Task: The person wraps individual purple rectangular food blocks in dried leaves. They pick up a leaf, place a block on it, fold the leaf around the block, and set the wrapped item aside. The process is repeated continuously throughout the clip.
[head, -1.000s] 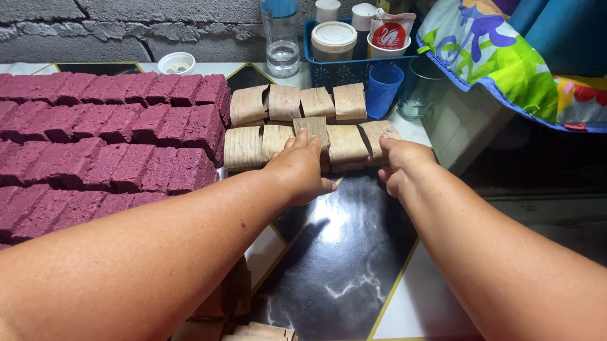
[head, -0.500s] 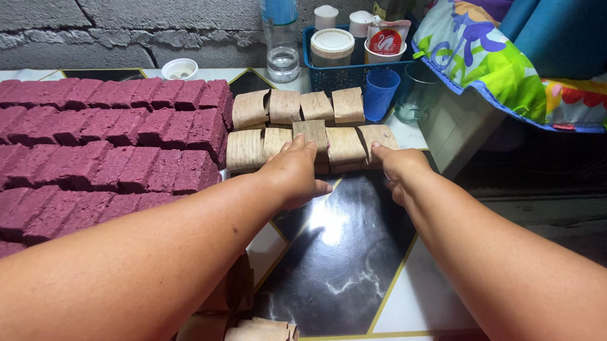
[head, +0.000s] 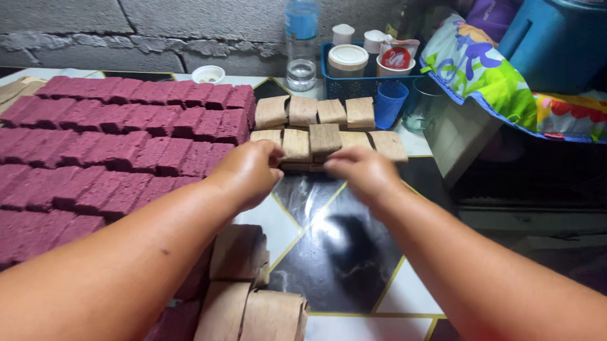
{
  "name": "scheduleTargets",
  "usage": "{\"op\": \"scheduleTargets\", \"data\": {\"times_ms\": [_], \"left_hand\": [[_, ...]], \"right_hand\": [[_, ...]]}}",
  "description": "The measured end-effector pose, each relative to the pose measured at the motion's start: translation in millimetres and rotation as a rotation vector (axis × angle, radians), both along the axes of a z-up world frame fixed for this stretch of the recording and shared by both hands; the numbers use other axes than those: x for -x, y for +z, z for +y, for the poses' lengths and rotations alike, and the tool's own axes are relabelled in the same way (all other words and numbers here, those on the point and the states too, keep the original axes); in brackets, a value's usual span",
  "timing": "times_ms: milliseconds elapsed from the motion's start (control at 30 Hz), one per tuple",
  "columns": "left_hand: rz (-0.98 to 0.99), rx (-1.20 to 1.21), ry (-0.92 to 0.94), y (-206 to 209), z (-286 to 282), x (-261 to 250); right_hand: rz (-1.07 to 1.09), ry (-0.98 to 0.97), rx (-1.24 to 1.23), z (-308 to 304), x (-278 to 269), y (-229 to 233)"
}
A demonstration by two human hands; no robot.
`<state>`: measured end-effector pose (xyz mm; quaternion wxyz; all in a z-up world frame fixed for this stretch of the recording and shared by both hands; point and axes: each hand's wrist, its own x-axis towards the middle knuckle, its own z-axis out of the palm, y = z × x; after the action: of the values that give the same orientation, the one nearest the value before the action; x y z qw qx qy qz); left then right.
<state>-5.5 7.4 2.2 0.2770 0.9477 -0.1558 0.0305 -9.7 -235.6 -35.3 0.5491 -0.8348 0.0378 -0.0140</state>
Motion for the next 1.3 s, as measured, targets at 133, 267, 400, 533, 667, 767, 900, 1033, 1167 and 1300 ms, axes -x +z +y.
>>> {"op": "scheduleTargets", "data": {"times_ms": [133, 267, 400, 533, 667, 767, 900, 1033, 1167, 1300], "left_hand": [[0.045, 0.049, 0.112, 0.8, 24.4, 25.5], [0.035, 0.072, 0.116, -0.2, 39.2, 44.5], [0.151, 0.052, 0.135, 2.2, 43.4, 71.0], [0.104, -0.062, 0.101, 10.6, 48.7, 101.0], [0.141, -0.100, 0.075, 17.9, 51.7, 122.4], [0.168, -0.130, 0.082, 19.8, 52.3, 132.2], [0.154, -0.115, 0.085, 19.0, 52.6, 137.2], [0.132, -0.069, 0.079, 20.4, 56.1, 139.3], [0.158, -0.078, 0.100, 24.0, 55.9, 140.5], [0.170, -0.087, 0.128, 27.8, 55.4, 142.2]], "right_hand": [[0.191, 0.347, -0.057, 57.1, 25.6, 3.4], [0.164, 0.514, 0.177, 93.0, 44.0, 5.6], [0.235, 0.589, 0.399, 114.7, 45.8, 7.5], [0.289, 0.614, 0.492, 124.5, 44.6, 7.4], [0.466, 0.592, 0.402, 128.3, 41.5, 8.5], [0.533, 0.557, 0.378, 132.1, 40.1, 7.9], [0.594, 0.538, 0.312, 133.7, 40.0, 5.3], [0.632, 0.492, 0.204, 135.3, 45.2, 6.1], [0.674, 0.436, 0.140, 136.9, 52.1, 12.1], [0.705, 0.385, 0.041, 132.3, 55.1, 17.5]]}}
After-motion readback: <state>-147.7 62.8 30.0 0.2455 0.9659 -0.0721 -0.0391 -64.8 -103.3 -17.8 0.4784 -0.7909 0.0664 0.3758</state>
